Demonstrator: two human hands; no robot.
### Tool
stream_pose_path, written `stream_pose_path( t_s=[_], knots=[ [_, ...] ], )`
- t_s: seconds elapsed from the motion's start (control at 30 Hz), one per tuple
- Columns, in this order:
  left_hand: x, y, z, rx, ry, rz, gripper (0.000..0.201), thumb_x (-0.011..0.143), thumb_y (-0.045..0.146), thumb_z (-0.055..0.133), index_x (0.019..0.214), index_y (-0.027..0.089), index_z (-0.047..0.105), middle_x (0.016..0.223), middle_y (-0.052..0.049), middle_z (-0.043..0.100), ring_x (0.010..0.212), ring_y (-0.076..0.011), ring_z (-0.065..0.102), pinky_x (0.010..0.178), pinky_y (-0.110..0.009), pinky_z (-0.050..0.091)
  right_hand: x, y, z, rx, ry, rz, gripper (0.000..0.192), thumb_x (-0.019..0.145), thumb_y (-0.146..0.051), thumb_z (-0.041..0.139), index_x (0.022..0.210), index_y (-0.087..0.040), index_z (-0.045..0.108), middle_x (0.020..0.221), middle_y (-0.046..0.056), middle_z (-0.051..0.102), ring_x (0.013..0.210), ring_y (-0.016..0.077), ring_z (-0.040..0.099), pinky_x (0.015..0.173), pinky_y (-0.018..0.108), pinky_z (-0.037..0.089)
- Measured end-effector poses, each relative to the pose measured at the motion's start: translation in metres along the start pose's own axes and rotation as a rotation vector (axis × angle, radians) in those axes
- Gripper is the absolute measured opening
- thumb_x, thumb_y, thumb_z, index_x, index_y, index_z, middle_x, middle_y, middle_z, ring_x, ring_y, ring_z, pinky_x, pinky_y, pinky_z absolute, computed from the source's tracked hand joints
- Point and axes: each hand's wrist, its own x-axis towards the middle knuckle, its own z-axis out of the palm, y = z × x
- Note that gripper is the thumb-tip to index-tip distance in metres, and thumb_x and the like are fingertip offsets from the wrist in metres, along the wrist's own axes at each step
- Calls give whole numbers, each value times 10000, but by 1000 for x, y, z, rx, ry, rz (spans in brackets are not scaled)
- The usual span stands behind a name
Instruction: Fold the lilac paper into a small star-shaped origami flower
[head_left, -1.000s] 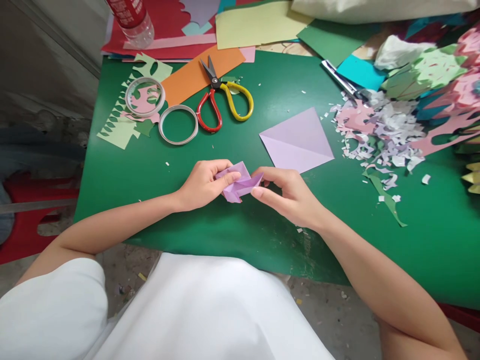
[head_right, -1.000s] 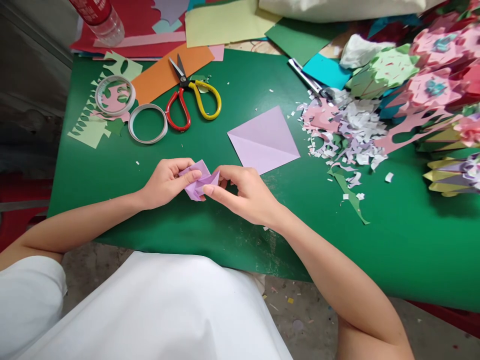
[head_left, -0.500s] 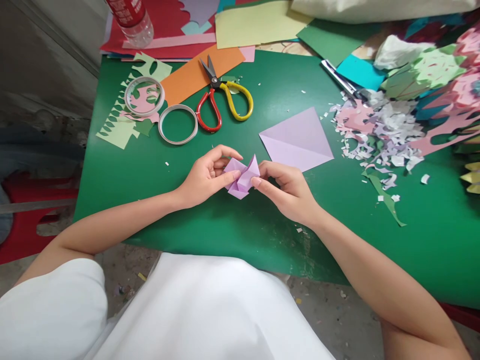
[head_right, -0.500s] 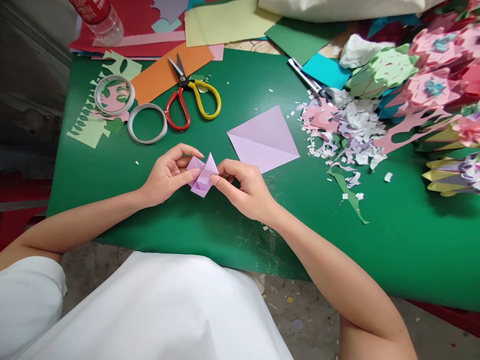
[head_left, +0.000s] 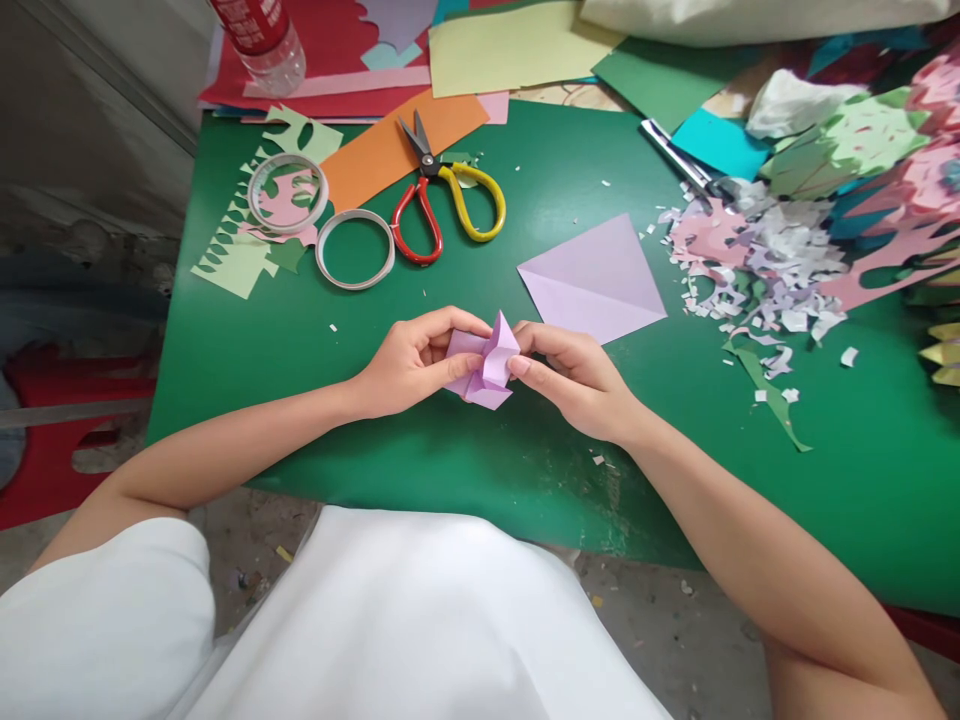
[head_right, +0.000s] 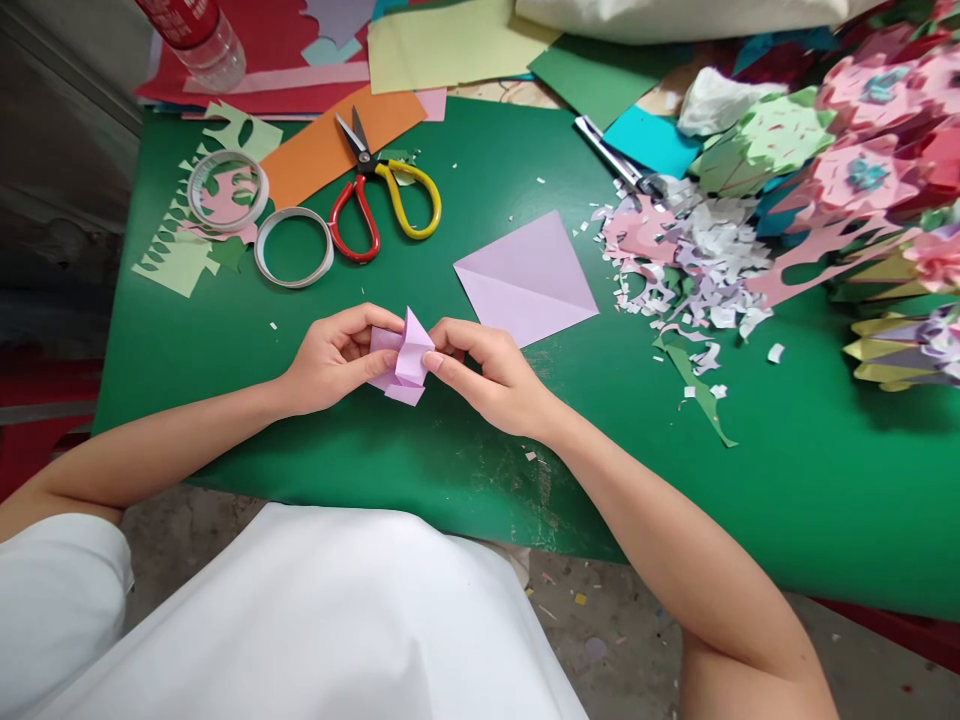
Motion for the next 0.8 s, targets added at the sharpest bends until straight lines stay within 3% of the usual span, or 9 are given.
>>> stream_pose_path(
  t_s=[0.3, 0.6, 0.8],
  knots=[
    [-1, 1, 1, 205, -5, 135, 158, 850, 132, 632, 988, 189, 682, 821, 26, 708, 657, -53, 637, 564, -123, 483, 1, 0, 2, -242, -98, -161, 249, 1009, -316, 496, 796, -191, 522, 744, -7, 530, 677, 107, 459, 664, 258, 367],
    [1, 1, 1, 460, 74, 370, 74, 895, 165, 628, 868, 200, 688, 833, -10, 719, 773, -106, 653, 697, -212, 514, -3, 0, 15, -208, 64, -31, 224, 991, -330, 507, 827, -190, 570, 782, 22, 590, 698, 130, 510, 637, 277, 382],
    [1, 1, 0, 525, 81, 424, 164, 885, 88, 610, 912, 204, 724, 851, -12, 731, 783, -91, 670, 696, -184, 516, -4, 0, 17, -231, 67, -46, 220, 988, -306, 490, 801, -200, 539, 757, 16, 571, 683, 135, 496, 646, 289, 380]
  ],
)
